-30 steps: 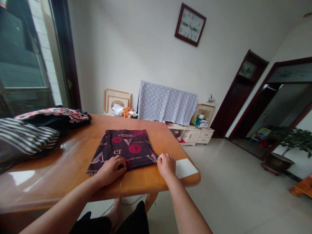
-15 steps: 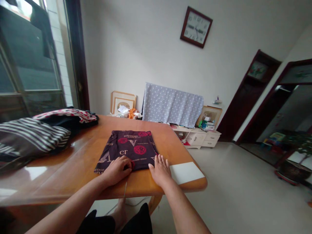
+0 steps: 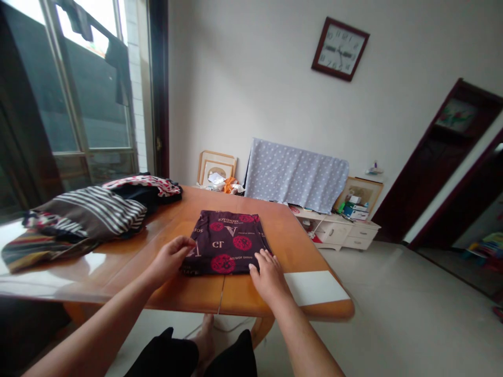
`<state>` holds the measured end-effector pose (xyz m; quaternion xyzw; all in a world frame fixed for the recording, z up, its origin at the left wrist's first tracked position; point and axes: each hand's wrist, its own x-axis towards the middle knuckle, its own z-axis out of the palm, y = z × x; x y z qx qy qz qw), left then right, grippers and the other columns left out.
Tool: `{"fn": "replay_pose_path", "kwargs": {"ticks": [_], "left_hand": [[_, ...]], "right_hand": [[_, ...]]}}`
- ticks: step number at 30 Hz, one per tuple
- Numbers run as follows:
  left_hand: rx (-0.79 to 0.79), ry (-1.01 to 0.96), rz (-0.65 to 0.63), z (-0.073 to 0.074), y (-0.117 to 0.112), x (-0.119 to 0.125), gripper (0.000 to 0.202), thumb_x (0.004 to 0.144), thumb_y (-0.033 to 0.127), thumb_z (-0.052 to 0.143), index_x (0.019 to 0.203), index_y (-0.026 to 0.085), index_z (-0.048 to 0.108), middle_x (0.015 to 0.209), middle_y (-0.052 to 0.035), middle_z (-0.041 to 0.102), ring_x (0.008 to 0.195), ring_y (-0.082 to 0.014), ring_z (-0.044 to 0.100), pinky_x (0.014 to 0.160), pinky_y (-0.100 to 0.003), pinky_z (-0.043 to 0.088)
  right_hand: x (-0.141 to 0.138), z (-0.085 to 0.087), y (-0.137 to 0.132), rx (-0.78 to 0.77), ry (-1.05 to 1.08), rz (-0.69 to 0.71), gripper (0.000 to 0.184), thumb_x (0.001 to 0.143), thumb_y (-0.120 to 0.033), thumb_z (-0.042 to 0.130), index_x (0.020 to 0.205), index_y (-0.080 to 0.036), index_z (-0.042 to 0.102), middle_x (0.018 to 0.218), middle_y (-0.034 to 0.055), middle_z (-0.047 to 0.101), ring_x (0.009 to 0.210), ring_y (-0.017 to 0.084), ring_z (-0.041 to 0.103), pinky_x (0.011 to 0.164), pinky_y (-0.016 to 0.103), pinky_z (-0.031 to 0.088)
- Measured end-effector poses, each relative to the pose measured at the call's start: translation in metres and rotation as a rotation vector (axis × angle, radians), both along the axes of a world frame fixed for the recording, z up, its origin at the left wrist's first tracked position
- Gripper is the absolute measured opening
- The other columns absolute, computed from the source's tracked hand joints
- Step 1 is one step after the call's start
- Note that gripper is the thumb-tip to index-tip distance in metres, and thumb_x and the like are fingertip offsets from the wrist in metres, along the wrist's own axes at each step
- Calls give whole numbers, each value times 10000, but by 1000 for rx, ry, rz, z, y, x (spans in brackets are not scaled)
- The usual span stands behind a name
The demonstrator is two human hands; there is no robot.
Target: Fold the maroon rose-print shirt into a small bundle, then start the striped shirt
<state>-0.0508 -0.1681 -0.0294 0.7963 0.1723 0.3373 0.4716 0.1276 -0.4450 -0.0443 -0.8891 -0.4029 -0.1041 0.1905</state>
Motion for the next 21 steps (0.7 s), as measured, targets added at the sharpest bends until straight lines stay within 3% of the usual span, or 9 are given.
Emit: {"fn": "replay_pose_path", "kwargs": {"ticks": [5,11,16,21], "left_hand": [[-25,5,167,-2,24,-38,213,772,380,584,858,198,655,906,-37,709,903,-221,662,865,-330,498],[21,53,125,-15,28,-53,165,779,310,549,867,209,646,892,-25,703,880,-210,663,841,-319,503],[40,66,86,-21,31,-53,160,783,271,533,876,203,644,865,-23,697,834,-200,654,803,-312,503],[55,120,33,-11,22,-52,176,784,254,528,878,196,666,867,-32,710,829,-199,646,783,-299,497]], "right_hand": [[-45,11,40,142,18,279,365,900,-272,598,1252,-217,677,1335,95,656,1260,235,575,1102,385,422],[-88,18,94,80,-9,417,280,845,-203,637,1117,-235,694,1143,57,705,1097,219,602,981,337,461],[-87,22,112,-21,-39,417,148,913,-220,572,906,-237,720,987,46,717,998,204,616,919,313,441],[-68,24,118,100,96,419,214,946,-231,528,802,-218,686,886,26,701,894,164,617,822,253,438]]}}
